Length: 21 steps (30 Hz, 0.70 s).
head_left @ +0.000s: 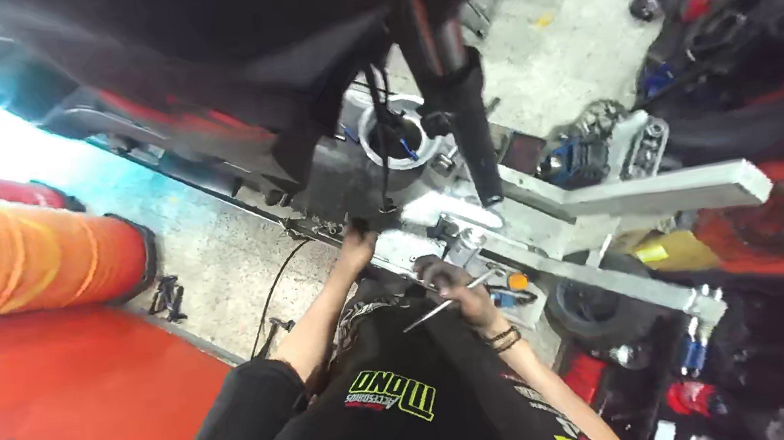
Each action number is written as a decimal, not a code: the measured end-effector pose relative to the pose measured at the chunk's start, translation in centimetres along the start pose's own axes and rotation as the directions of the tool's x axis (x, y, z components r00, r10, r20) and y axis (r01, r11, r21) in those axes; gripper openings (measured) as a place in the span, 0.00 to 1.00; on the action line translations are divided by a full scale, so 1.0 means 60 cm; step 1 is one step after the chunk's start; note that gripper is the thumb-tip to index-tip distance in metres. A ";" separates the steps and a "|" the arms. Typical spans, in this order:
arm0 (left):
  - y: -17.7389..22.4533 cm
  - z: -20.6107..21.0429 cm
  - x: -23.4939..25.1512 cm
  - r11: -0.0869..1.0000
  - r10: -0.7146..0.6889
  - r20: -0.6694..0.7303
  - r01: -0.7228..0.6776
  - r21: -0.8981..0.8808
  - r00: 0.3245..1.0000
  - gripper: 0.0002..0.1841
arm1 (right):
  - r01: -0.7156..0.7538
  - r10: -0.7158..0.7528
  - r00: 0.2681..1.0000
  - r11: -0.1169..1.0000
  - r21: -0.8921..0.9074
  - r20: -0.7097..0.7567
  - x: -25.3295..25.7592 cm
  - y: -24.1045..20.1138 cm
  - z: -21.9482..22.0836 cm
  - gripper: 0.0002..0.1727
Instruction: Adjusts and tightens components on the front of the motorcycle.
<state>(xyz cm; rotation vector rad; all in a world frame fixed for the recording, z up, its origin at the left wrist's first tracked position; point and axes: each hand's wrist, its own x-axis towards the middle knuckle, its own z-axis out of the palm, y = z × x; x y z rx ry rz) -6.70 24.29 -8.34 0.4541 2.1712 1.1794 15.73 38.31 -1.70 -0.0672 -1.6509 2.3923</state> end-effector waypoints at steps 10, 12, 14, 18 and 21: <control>-0.134 -0.141 -0.048 0.907 -0.336 -0.199 0.259 -0.332 0.921 0.20 | -0.106 0.617 0.731 0.526 -0.844 0.292 0.278 0.171 0.117 0.13; -0.161 -0.168 -0.087 0.883 -0.326 -0.187 0.228 -0.411 0.927 0.16 | 0.010 0.634 0.732 0.357 -0.934 0.250 0.298 0.219 0.114 0.21; -0.173 -0.179 -0.125 0.864 -0.298 -0.175 0.188 -0.467 0.938 0.13 | 0.062 0.585 0.787 0.240 -0.969 0.196 0.299 0.273 0.086 0.25; -0.155 -0.152 -0.170 0.830 -0.341 -0.074 0.264 -0.492 0.937 0.16 | 0.035 0.545 0.832 0.135 -0.990 0.103 0.268 0.331 0.029 0.29; -0.124 -0.115 -0.160 0.829 -0.289 0.058 0.280 -0.484 0.956 0.15 | -0.049 0.589 0.806 0.173 -0.984 0.064 0.241 0.338 0.025 0.43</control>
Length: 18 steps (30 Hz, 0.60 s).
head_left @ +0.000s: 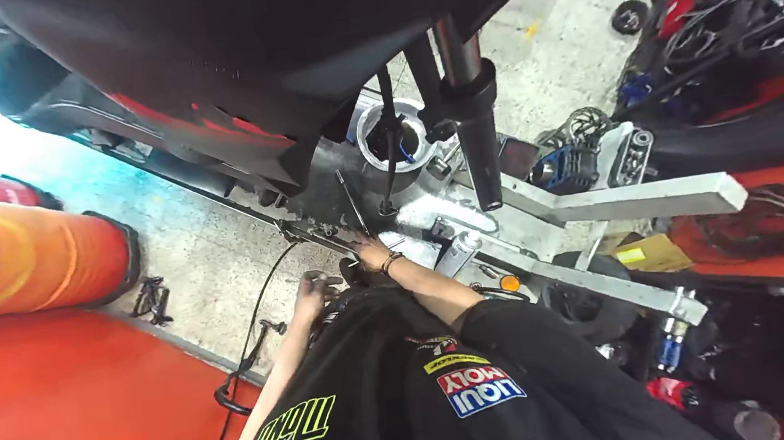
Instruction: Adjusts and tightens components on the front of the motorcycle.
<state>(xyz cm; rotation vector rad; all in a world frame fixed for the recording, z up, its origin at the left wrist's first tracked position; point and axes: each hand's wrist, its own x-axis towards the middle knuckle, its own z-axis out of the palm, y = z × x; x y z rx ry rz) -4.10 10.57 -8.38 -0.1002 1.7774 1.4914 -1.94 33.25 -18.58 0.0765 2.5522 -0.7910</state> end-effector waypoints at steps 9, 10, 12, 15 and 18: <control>0.081 0.148 0.043 0.930 0.100 0.085 -0.124 0.345 0.991 0.20 | 0.159 0.149 0.903 0.756 0.635 -0.404 -0.212 -0.048 -0.100 0.22; 0.091 0.166 0.043 0.922 0.124 0.084 -0.147 0.359 0.989 0.20 | 0.153 0.198 0.876 0.750 0.644 -0.439 -0.226 -0.043 -0.109 0.20; 0.106 0.198 0.036 0.905 0.150 0.100 -0.177 0.387 0.984 0.19 | 0.161 0.270 0.824 0.731 0.664 -0.498 -0.250 -0.032 -0.113 0.17; 0.108 0.228 0.025 0.836 0.188 0.151 -0.239 0.495 0.971 0.19 | 0.192 0.363 0.745 0.687 0.701 -0.559 -0.286 -0.019 -0.095 0.12; 0.119 0.235 0.038 0.650 0.527 0.092 -0.471 0.597 0.845 0.33 | 0.170 0.464 0.702 0.627 0.760 -0.540 -0.317 -0.001 -0.094 0.10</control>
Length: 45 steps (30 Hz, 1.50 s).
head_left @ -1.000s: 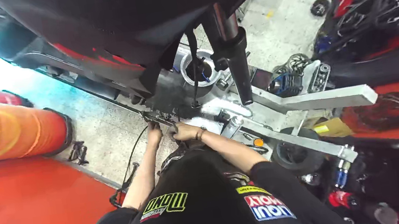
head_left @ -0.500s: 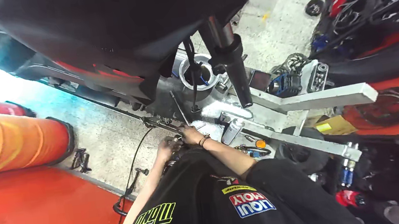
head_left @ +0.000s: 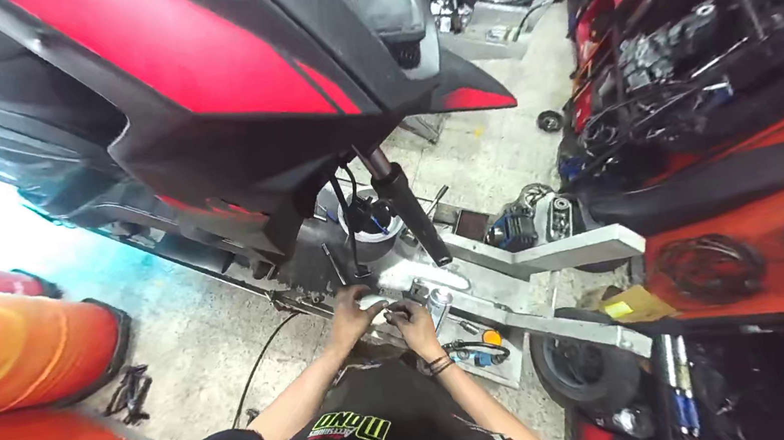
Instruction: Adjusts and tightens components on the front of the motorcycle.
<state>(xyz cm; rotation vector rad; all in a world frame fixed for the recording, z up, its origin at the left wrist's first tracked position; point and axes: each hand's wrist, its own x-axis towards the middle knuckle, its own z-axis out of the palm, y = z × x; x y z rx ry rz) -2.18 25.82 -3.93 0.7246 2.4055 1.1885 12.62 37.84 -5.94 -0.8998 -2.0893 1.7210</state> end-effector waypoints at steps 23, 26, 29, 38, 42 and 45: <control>0.071 -0.060 0.148 0.983 0.097 0.281 -0.048 -0.176 0.955 0.23 | -0.054 0.056 0.997 0.998 0.041 -0.059 -0.055 -0.034 -0.079 0.11; 0.123 -0.102 0.144 0.902 0.220 0.143 -0.146 -0.406 0.965 0.23 | -0.046 0.050 0.991 0.998 0.036 -0.121 -0.045 -0.047 -0.075 0.11; 0.174 -0.165 0.154 0.784 0.403 0.045 -0.319 -0.533 0.914 0.22 | -0.053 0.060 0.991 0.997 0.063 -0.119 -0.040 -0.059 -0.058 0.12; 0.202 -0.161 0.156 0.470 0.395 -0.084 -0.280 -0.837 0.915 0.13 | 0.083 -0.084 0.994 0.996 -0.011 -0.064 -0.018 -0.100 -0.017 0.10; 0.240 -0.152 0.143 0.425 0.297 -0.185 -0.303 -0.853 0.937 0.22 | 0.120 -0.126 0.986 0.991 -0.059 -0.106 -0.002 -0.134 -0.007 0.11; 0.249 -0.137 0.139 0.425 0.338 -0.241 -0.376 -0.823 0.910 0.26 | 0.219 -0.237 0.942 0.971 -0.098 -0.239 0.020 -0.186 -0.007 0.11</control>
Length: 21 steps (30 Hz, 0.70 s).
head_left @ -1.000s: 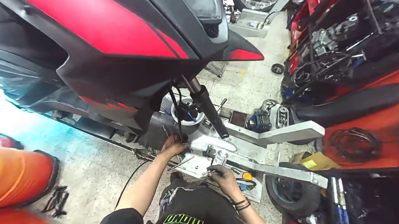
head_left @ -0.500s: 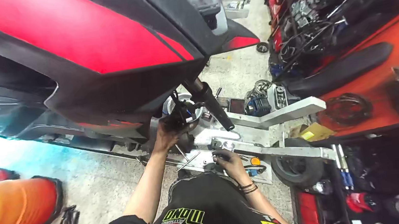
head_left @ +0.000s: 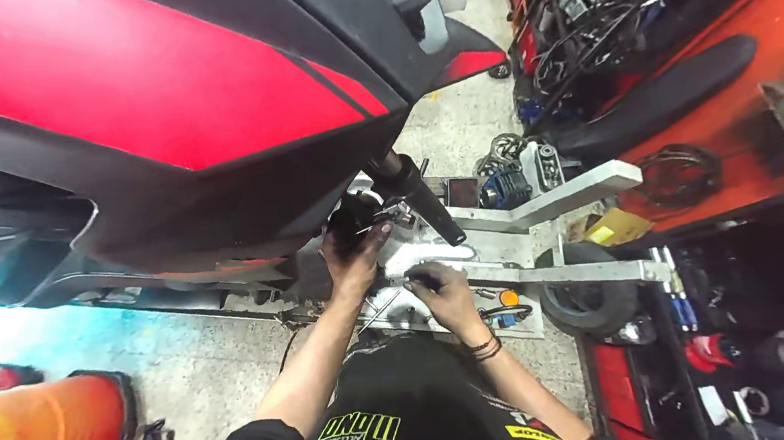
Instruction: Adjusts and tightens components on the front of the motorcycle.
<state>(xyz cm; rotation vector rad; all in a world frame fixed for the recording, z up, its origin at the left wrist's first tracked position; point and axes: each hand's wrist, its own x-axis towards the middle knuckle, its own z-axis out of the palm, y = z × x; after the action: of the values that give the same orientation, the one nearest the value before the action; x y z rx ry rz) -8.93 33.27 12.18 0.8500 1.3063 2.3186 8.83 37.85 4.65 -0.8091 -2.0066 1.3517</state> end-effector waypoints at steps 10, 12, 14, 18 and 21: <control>-0.026 0.010 0.003 0.985 0.174 -0.104 -0.173 0.018 0.979 0.22 | 0.395 -0.473 0.824 0.875 -0.280 -0.312 0.112 -0.145 -0.010 0.08; -0.025 0.009 0.004 0.984 0.176 -0.111 -0.173 0.039 0.978 0.23 | 0.402 -0.499 0.807 0.856 -0.325 -0.316 0.118 -0.150 0.000 0.08; -0.026 0.009 0.006 0.984 0.176 -0.108 -0.175 0.022 0.978 0.24 | 0.397 -0.517 0.787 0.843 -0.364 -0.337 0.121 -0.151 0.007 0.08; -0.029 0.007 0.007 0.978 0.209 -0.059 -0.210 -0.003 0.976 0.24 | 0.384 -0.532 0.767 0.829 -0.407 -0.358 0.125 -0.142 0.012 0.08; -0.030 0.003 0.006 0.979 0.202 -0.031 -0.202 0.011 0.979 0.23 | 0.385 -0.559 0.753 0.802 -0.458 -0.346 0.126 -0.143 0.017 0.08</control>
<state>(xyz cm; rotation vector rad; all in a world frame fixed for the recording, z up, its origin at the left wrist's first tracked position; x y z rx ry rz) -9.10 34.51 10.84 0.9937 1.2966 2.4924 1.77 40.34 13.38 -0.6217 -1.8965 0.4338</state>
